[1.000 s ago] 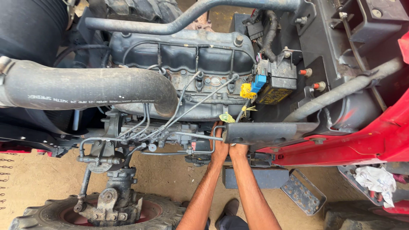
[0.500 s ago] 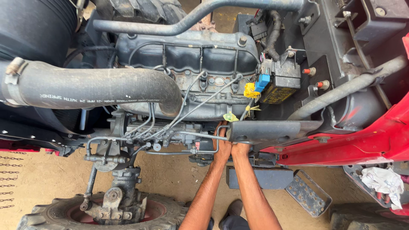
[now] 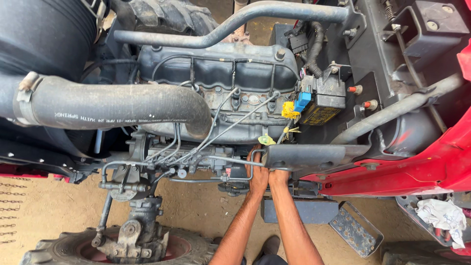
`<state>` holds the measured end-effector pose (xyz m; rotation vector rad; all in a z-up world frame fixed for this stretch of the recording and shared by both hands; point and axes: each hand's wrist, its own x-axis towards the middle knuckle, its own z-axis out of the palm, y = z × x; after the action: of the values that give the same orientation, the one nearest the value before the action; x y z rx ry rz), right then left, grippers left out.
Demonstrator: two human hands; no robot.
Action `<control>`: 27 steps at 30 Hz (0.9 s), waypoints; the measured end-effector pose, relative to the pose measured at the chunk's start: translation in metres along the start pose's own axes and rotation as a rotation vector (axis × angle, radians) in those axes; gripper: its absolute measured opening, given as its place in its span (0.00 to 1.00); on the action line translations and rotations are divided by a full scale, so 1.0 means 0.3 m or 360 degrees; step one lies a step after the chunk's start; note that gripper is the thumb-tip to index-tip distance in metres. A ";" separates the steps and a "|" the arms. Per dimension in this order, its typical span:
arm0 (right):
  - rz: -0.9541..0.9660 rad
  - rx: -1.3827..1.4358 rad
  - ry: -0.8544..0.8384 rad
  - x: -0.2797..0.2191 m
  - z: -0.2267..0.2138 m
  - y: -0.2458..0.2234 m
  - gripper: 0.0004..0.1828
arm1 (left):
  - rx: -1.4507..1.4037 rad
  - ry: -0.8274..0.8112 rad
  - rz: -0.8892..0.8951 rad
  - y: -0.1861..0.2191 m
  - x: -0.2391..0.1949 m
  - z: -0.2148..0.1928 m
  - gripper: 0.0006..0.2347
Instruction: The person uses a wrench to loosen and remove a bolt from a cable attached to the tractor engine. They then pull the cable free from the engine block and inspect it. Finally, the person wipes their hands with a white cloth.
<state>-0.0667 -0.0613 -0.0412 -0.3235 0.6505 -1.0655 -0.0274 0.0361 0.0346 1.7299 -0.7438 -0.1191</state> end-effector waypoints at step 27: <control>-0.0127 -0.0395 -0.0048 -0.067 0.068 -0.055 0.07 | -0.0215 0.0289 -0.0038 0.037 -0.023 -0.027 0.18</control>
<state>-0.0718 -0.0523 -0.0096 -0.5833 0.7493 -1.0552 -0.0339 0.0455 0.0449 1.5969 -0.5689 -0.0269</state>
